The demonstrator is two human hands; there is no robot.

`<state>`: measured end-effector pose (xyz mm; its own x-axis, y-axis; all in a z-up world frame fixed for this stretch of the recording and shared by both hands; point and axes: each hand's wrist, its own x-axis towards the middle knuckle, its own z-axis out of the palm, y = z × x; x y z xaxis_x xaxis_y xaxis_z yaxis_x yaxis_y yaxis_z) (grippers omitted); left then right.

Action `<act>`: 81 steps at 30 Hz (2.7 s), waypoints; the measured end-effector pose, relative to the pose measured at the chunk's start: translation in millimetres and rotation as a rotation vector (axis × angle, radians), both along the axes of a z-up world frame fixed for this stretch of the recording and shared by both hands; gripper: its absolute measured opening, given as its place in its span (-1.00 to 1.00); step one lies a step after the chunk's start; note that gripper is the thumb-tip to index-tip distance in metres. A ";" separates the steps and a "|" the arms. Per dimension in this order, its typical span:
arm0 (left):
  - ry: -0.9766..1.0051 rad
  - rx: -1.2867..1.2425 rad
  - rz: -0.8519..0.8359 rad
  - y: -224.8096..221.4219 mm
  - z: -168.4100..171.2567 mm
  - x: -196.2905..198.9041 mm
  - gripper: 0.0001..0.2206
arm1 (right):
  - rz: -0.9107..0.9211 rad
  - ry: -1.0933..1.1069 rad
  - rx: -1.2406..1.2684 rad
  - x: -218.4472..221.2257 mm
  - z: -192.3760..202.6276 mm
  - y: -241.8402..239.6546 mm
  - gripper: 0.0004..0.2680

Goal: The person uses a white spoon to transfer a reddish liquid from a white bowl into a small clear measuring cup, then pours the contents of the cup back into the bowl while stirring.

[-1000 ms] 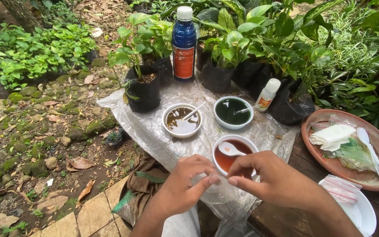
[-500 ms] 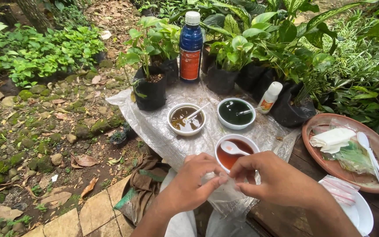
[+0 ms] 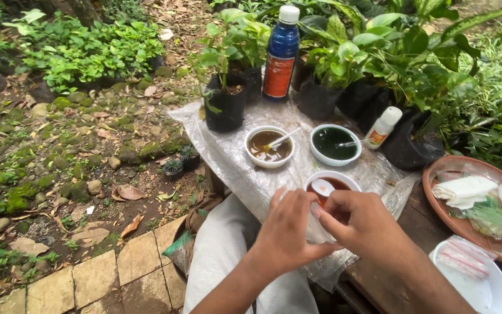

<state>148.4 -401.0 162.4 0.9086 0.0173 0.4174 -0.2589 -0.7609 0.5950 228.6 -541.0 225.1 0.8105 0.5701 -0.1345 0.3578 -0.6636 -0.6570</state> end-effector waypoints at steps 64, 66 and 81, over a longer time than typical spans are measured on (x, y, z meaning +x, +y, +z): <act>-0.044 -0.396 -0.108 38.2 -89.0 138.1 -0.26 | 0.041 0.139 -0.670 132.2 -38.0 -54.8 -0.86; -0.029 -0.426 -0.110 37.1 -93.3 136.7 -0.29 | 0.032 0.141 -0.673 133.4 -40.8 -56.7 -0.86; -0.025 -0.458 -0.121 36.9 -100.6 126.5 -0.37 | 0.017 0.097 -0.683 134.7 -44.7 -57.2 -0.89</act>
<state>274.9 -364.1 61.8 0.9053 0.0988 0.4130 -0.3480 -0.3850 0.8548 363.3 -598.2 180.4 0.7683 0.3444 -0.5395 0.3328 -0.9349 -0.1230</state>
